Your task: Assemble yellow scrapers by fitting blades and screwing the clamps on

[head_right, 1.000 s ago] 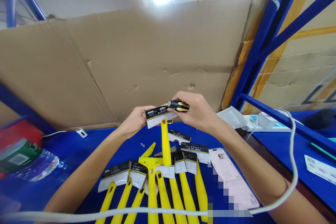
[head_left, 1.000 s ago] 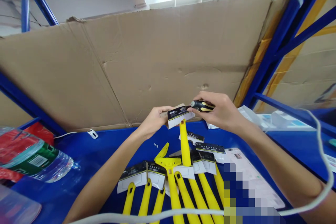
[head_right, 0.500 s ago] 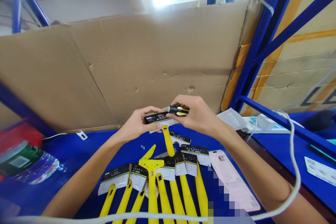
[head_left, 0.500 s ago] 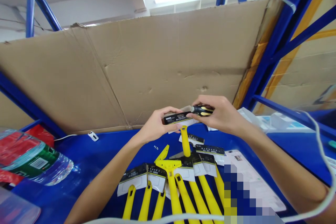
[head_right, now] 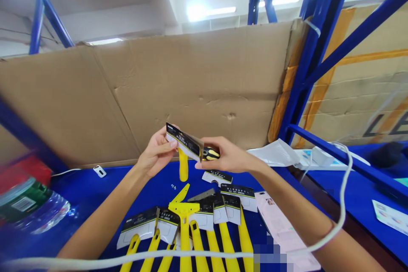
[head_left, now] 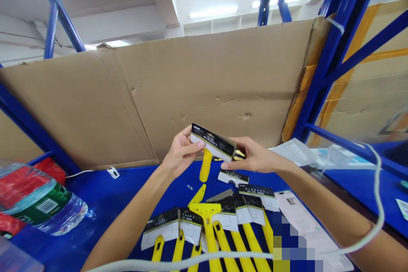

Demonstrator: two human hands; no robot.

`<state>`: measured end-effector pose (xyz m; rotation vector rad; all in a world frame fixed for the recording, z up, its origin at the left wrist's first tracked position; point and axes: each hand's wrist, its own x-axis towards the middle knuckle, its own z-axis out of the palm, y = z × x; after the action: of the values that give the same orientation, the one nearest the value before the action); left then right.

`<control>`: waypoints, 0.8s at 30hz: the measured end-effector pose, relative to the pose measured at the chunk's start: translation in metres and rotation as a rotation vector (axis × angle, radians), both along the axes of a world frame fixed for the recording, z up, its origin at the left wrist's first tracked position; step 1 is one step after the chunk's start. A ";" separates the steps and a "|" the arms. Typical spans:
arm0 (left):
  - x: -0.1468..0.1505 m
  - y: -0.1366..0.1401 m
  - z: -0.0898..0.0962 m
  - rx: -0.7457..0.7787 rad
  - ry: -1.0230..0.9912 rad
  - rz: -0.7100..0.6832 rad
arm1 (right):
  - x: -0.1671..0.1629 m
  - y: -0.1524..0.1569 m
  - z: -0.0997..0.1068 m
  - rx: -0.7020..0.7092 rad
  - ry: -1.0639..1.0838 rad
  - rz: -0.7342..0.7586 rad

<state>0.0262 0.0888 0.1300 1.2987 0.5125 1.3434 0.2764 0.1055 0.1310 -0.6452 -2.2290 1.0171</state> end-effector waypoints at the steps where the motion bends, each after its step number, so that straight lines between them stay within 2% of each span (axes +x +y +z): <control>1: 0.002 -0.002 -0.001 -0.030 -0.020 -0.040 | -0.006 -0.004 -0.003 -0.029 0.022 0.032; 6: 0.011 -0.012 -0.001 -0.098 -0.070 -0.117 | -0.026 -0.024 -0.008 -0.061 0.086 0.134; 10: 0.010 -0.014 0.001 -0.070 -0.090 -0.152 | -0.027 -0.029 -0.006 0.074 0.005 0.077; 14: 0.007 -0.009 -0.001 -0.073 -0.070 -0.124 | -0.023 -0.026 -0.004 0.174 -0.069 -0.021; 19: 0.005 0.006 -0.006 -0.264 0.057 -0.116 | -0.017 -0.022 0.002 0.320 -0.120 -0.087; 22: -0.003 0.021 -0.009 -0.400 0.156 -0.181 | -0.009 -0.019 0.004 0.356 -0.202 -0.098; 24: -0.011 0.028 -0.011 -0.455 0.182 -0.275 | -0.004 -0.015 0.003 0.348 -0.286 -0.128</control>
<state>0.0155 0.1170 0.1188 1.0681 0.6915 0.8235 0.2719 0.0907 0.1345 -0.8007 -2.4916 0.4781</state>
